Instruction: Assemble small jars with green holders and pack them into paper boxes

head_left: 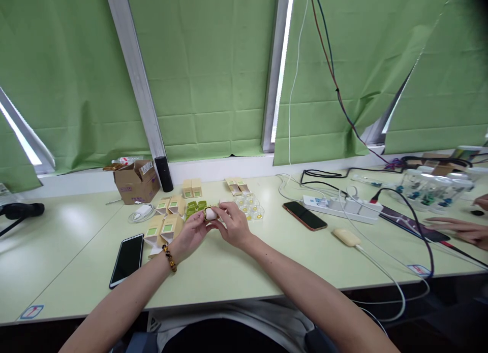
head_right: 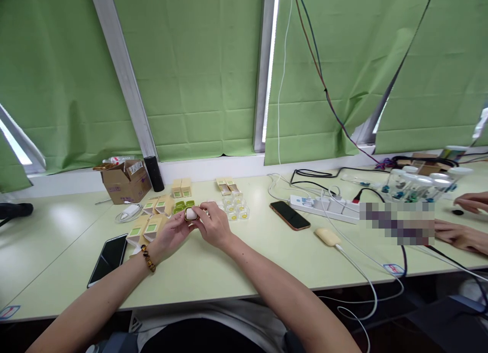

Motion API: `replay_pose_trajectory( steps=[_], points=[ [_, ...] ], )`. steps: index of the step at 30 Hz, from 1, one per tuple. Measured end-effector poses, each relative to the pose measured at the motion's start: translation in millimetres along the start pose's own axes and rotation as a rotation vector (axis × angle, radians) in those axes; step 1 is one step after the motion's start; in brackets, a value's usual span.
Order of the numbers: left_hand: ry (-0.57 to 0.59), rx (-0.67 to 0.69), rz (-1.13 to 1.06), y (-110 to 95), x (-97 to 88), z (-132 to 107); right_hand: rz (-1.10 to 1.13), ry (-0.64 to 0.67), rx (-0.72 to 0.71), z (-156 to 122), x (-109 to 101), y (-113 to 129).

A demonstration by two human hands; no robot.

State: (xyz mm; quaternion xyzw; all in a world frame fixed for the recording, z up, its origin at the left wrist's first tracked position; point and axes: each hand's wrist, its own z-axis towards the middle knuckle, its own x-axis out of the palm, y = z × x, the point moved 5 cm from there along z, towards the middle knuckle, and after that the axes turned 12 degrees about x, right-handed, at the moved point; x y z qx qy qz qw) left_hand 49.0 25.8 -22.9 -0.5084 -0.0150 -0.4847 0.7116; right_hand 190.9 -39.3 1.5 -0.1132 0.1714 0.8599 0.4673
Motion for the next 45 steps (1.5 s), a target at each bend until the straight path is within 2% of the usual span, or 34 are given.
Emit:
replay_pose_trajectory(
  steps=[4,10,16,20,26,37,41,45],
  points=[
    [-0.002,-0.015,-0.038,1,-0.3,0,0.017,-0.069,-0.062,-3,0,2],
    [0.015,0.035,0.042,-3,2.6,0,0.036,-0.026,-0.035,-2,1,-1],
    [-0.022,0.122,0.208,-16,-0.4,1,0.093,0.019,0.109,2,-2,-7],
    [-0.023,0.159,0.226,-21,-1.2,2,0.099,0.089,0.173,2,1,-11],
    [-0.022,0.101,0.179,-20,-1.8,2,0.114,0.163,0.195,1,4,-8],
    [-0.044,0.042,0.060,-12,-9.5,3,0.158,0.193,0.236,1,5,-6],
    [-0.084,0.108,0.128,-16,-10.0,2,0.298,0.225,0.404,-2,13,-13],
    [-0.122,0.176,0.265,-19,-8.5,3,0.643,0.312,0.659,-8,31,-24]
  ],
)
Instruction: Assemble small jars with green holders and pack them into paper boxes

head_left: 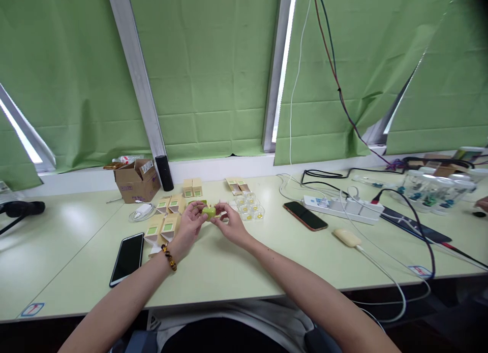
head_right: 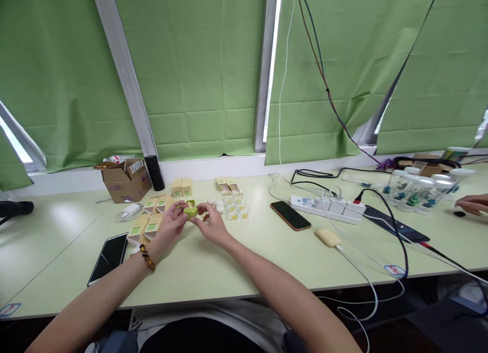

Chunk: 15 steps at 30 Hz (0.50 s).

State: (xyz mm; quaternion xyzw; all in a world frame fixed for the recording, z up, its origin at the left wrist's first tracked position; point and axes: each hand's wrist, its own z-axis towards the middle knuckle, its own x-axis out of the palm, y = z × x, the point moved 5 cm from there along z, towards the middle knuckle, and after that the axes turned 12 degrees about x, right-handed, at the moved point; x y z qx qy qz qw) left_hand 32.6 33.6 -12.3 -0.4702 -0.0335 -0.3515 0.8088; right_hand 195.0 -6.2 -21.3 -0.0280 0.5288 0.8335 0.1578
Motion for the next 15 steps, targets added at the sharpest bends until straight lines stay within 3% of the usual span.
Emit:
replay_pose_trajectory(
  steps=[4,9,15],
  points=[
    [-0.003,0.092,0.156,0,1.4,2,0.381,0.187,0.160,7,9,-16],
    [0.105,0.186,0.231,-4,5.3,0,0.751,0.407,0.251,8,13,-20],
    [0.162,0.243,0.256,-5,2.8,-3,0.923,0.503,0.343,8,10,-16]
  ],
)
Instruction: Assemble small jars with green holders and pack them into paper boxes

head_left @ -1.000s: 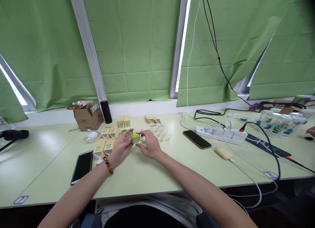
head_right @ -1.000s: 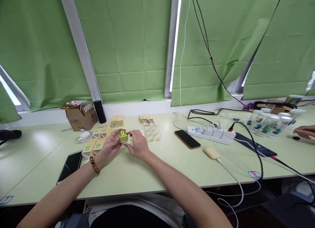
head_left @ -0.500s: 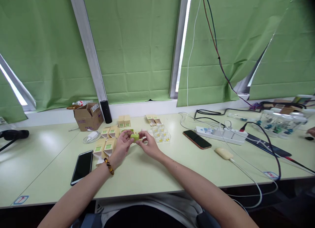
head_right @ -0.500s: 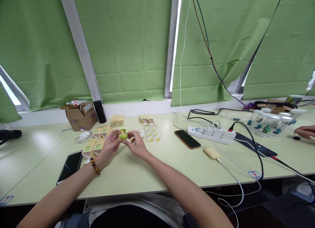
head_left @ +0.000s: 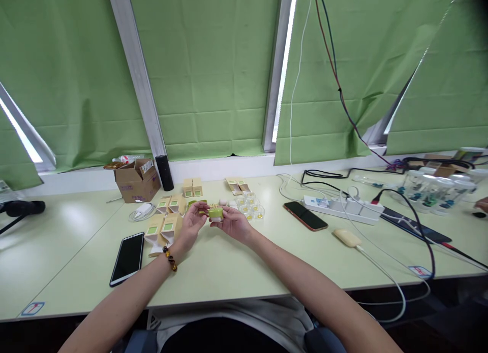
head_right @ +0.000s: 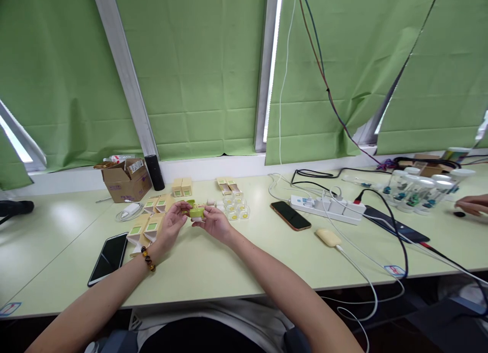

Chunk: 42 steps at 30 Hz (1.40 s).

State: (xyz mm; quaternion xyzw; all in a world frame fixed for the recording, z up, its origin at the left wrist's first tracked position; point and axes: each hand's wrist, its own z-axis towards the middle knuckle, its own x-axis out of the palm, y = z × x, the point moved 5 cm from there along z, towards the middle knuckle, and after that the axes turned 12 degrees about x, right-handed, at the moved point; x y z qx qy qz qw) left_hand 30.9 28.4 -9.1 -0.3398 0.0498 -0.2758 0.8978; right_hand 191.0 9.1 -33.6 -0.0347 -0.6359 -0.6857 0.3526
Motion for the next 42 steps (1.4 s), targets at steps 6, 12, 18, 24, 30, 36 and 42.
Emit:
replay_pose_trajectory(
  steps=[6,12,18,24,30,36,42],
  points=[
    [0.120,0.002,0.096,2,5.1,-4,0.058,-0.040,0.076,1,-2,-7],
    [0.235,-0.055,0.291,4,7.6,-5,-0.016,-0.100,0.131,2,-6,-13],
    [0.077,-0.143,0.245,13,-1.4,-1,-0.336,-0.245,0.119,1,-14,6],
    [-0.064,-0.217,0.070,19,-11.2,3,-1.326,-0.737,-0.082,-23,-33,81],
    [-0.139,-0.186,0.020,22,-14.8,4,-1.931,-0.728,0.253,-37,-55,97],
    [-0.145,-0.215,0.021,23,-14.6,2,-1.912,-0.629,0.258,-37,-58,95],
    [-0.140,-0.258,-0.137,20,-9.8,0,-1.332,-0.403,-0.049,-27,-38,95]
  ],
)
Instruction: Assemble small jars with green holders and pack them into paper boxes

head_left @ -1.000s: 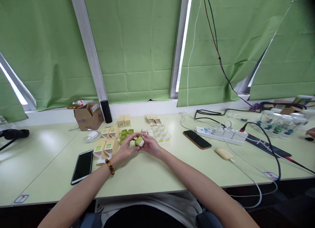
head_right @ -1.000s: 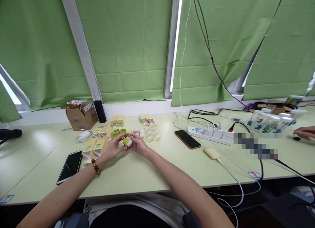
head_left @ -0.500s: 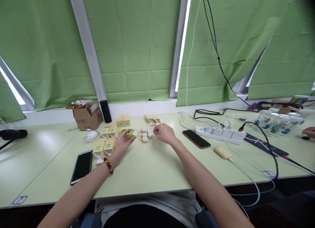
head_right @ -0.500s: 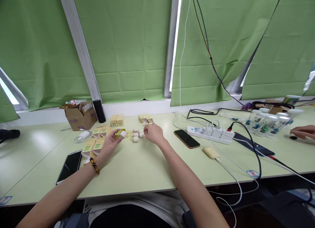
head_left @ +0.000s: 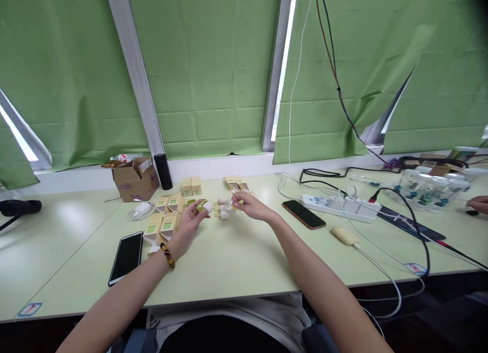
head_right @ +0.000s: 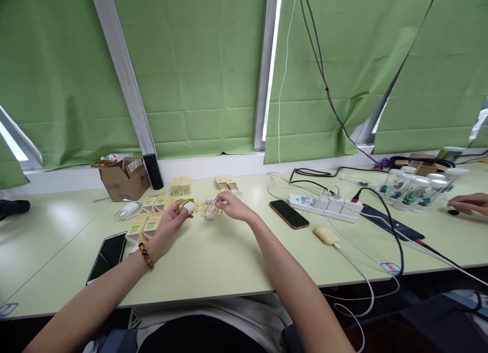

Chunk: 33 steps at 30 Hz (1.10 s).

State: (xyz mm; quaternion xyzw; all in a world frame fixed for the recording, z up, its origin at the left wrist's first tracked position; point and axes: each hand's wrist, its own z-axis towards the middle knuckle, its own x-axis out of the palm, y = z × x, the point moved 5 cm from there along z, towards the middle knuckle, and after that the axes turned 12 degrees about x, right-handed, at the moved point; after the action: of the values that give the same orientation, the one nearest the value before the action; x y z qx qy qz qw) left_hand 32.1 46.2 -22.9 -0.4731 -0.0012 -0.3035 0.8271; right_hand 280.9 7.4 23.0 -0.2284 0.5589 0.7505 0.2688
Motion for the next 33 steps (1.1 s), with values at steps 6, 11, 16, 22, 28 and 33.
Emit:
replay_pose_trajectory(
  steps=[6,11,16,22,28,33],
  points=[
    [0.083,-0.050,-0.181,-10,13.5,-5,0.619,0.200,0.011,-2,48,14],
    [0.064,-0.026,-0.233,-14,12.5,-2,0.789,0.130,0.061,-1,70,15],
    [0.045,-0.033,-0.250,-12,10.2,-1,0.820,0.068,0.057,1,78,10],
    [0.041,-0.029,-0.259,-10,11.1,-2,0.871,0.136,-0.064,-7,74,23],
    [0.041,-0.023,-0.254,-12,11.4,-2,0.857,0.090,-0.006,-6,74,23],
    [0.006,-0.019,-0.255,-11,8.1,-1,0.805,0.017,-0.027,-5,71,22]
  ],
)
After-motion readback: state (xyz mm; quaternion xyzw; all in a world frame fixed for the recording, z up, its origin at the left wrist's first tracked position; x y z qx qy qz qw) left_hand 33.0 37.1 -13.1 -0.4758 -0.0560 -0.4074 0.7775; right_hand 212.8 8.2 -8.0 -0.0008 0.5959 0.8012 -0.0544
